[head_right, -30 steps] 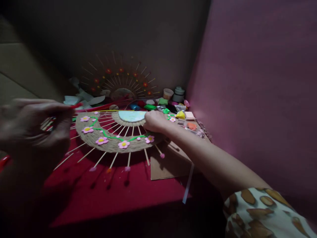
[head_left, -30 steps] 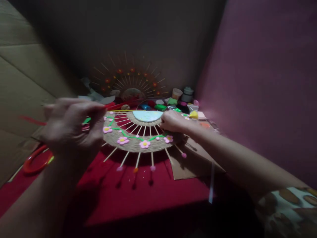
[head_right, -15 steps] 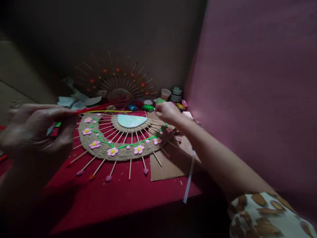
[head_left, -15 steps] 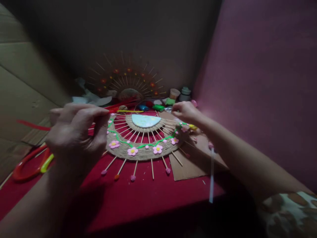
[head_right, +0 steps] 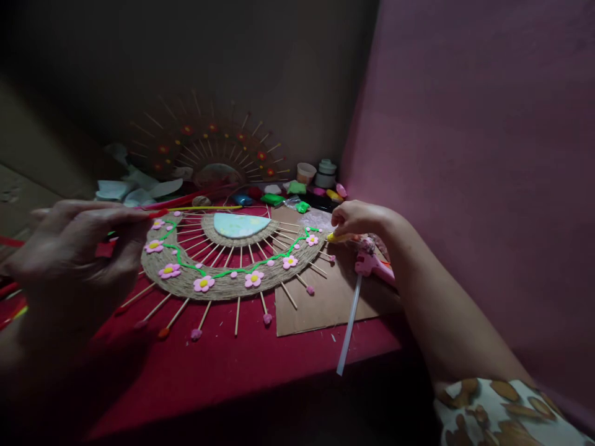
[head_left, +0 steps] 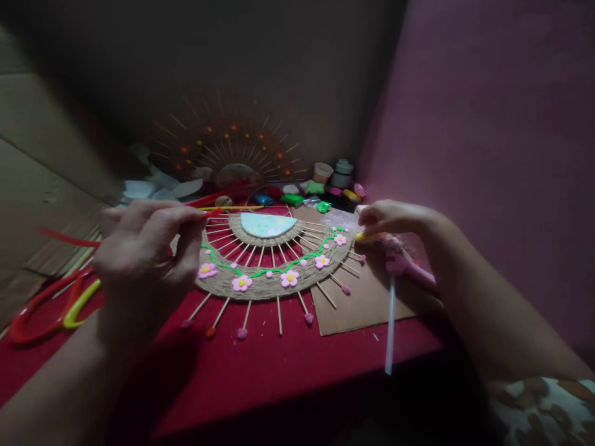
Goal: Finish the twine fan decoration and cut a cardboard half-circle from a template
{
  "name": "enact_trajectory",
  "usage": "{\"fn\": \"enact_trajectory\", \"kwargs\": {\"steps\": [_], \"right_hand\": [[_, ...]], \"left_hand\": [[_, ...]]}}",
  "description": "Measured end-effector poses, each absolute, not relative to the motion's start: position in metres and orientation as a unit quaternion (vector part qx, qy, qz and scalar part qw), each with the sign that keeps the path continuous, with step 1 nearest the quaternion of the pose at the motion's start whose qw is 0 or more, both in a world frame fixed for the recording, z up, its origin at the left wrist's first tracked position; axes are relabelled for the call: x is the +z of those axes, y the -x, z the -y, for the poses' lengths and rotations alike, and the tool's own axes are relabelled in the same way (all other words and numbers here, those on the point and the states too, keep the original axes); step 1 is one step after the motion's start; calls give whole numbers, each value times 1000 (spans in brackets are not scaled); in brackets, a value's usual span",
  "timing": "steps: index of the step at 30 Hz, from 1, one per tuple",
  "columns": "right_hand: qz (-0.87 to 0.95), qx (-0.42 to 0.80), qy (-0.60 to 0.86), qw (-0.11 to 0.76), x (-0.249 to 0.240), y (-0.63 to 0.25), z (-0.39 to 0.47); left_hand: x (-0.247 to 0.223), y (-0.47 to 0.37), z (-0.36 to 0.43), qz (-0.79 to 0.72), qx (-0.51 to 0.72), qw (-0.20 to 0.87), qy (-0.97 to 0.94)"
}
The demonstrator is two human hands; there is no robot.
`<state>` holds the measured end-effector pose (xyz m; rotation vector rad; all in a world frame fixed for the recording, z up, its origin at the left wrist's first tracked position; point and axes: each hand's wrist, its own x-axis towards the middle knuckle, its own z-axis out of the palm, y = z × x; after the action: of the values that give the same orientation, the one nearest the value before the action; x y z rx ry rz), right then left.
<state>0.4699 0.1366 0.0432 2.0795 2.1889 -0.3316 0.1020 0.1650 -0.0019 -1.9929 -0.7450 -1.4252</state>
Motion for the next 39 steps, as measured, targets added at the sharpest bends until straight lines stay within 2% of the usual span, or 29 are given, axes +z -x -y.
{"fn": "enact_trajectory", "kwargs": {"steps": [5,12,16,19,26,35,39], "right_hand": [[-686,-185,-703,13,40,-477,-120],[-673,-78,-734,43,31,-477,-107],[-700,-49,-708,-87,39,-485,-104],[-664,32,-723,-186,45,-487,-119],[-588,107,-774,-208,32,-486,-179],[-591,38,-706,-389,24,-458,-142],[-561,62,-683,-462,15,-449,-135]], "left_hand": [[-3,-103,-164,291,-531,274,747],[-2,-103,-165,283,-529,288,747],[-3,-104,-165,285,-526,288,748],[-4,-106,-165,282,-525,291,748],[-9,-103,-171,296,-515,302,746],[-8,-100,-170,335,-490,273,757],[-10,-101,-171,335,-485,260,765]]}}
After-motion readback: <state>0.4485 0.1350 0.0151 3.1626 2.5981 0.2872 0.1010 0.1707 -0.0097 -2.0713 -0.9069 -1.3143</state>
